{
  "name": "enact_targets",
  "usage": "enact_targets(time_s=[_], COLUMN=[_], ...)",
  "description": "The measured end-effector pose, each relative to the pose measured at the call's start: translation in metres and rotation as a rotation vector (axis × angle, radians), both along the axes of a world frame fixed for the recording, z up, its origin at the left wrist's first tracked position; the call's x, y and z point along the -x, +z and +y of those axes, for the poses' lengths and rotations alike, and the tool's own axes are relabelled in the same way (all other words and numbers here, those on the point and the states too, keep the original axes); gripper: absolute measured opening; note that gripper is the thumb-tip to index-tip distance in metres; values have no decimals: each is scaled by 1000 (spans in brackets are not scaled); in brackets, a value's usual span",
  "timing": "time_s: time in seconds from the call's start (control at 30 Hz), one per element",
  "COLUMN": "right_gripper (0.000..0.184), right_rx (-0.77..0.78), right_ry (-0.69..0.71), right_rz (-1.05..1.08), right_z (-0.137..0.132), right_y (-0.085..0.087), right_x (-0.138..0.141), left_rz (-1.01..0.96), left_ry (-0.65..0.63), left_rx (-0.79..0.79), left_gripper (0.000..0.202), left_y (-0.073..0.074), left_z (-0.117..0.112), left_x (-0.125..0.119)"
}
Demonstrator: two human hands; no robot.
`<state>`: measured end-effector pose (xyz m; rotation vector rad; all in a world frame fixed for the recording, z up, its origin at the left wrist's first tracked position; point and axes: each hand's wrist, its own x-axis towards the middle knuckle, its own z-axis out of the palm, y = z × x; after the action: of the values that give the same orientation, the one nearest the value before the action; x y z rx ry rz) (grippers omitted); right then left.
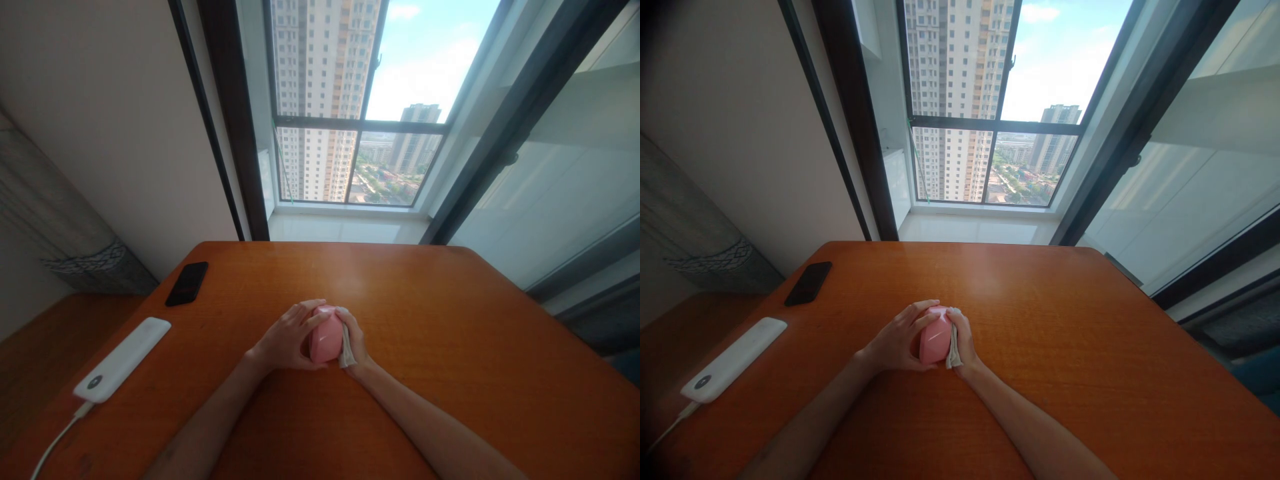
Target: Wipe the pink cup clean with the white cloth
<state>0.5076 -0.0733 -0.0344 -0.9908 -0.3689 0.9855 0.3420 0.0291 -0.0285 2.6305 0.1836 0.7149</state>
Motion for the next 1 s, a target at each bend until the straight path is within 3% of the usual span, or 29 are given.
enact_targets(time_s=[0.63,0.87,1.0], right_gripper=[41,41,40], right_rx=[22,-2,-6], right_ry=[-53,-32,-22], right_rz=[-41,-92,-86], right_z=[3,-1,-2], right_y=[-7,-4,-3], right_x=[-3,3,4], left_rz=[-30,18,-1], left_ry=[114,192,174], left_rx=[166,439,455], left_gripper=[113,86,83], left_y=[8,4,2], left_z=[-12,-14,-14], left_x=[-5,-9,-10])
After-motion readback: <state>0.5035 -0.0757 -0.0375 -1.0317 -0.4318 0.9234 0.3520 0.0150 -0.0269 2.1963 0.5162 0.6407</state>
